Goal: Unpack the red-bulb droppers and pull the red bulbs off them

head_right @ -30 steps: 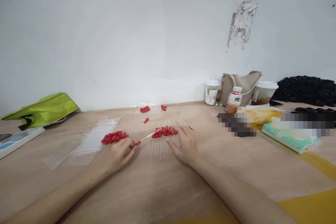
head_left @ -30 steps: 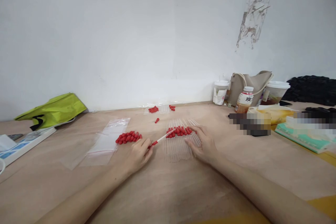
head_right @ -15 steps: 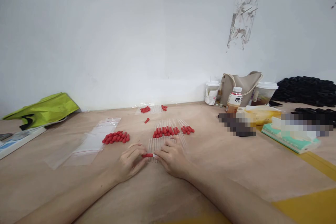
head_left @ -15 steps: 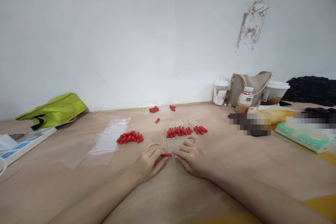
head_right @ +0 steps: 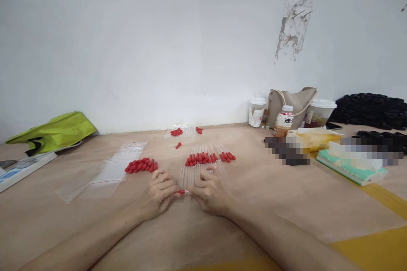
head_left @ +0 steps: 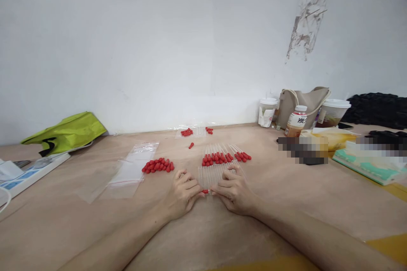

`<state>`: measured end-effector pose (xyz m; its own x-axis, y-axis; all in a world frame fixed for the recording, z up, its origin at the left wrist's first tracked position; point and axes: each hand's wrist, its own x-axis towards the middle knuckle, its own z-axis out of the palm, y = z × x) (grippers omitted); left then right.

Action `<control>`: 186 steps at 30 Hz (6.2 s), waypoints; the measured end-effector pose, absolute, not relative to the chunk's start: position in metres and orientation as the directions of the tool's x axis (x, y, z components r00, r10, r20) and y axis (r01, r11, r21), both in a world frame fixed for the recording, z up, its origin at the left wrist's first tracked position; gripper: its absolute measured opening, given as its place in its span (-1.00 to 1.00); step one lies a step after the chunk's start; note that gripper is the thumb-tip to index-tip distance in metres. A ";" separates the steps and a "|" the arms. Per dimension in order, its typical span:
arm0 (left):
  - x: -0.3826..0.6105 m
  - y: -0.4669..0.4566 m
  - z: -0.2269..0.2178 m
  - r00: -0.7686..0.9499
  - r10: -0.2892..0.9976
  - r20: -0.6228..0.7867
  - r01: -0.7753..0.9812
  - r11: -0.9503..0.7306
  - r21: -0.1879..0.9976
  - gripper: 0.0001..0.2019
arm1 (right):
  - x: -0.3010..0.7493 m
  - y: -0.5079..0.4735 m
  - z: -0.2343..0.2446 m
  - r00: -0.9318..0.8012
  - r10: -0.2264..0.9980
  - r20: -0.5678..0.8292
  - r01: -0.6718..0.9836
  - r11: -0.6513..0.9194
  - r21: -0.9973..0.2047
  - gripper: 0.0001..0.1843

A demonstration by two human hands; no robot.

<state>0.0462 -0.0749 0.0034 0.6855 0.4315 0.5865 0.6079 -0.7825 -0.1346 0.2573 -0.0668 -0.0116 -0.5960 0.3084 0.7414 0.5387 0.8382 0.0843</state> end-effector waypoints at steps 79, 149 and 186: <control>0.061 0.013 0.034 0.290 0.899 0.329 0.892 -0.378 0.247 -0.73 | 0.312 -0.035 -0.002 -0.043 0.810 0.584 0.932 0.244 -0.270 -0.60; 0.015 -0.087 -0.002 0.632 0.514 0.580 0.637 -0.771 -0.011 -0.85 | 0.279 -0.066 -0.012 -0.569 0.381 0.729 0.568 0.823 0.014 -0.75; -0.085 0.031 0.039 -0.269 0.931 0.245 0.850 0.111 0.514 -0.78 | 0.283 -0.051 -0.007 -0.492 0.663 0.564 0.802 0.598 -0.003 -0.65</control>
<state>-0.0847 0.0311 0.0389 -0.2695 0.9313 0.2449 0.8504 0.1108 0.5143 0.2834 -0.0515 -0.0070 -0.4923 0.6630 0.5640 0.8016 0.5978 -0.0029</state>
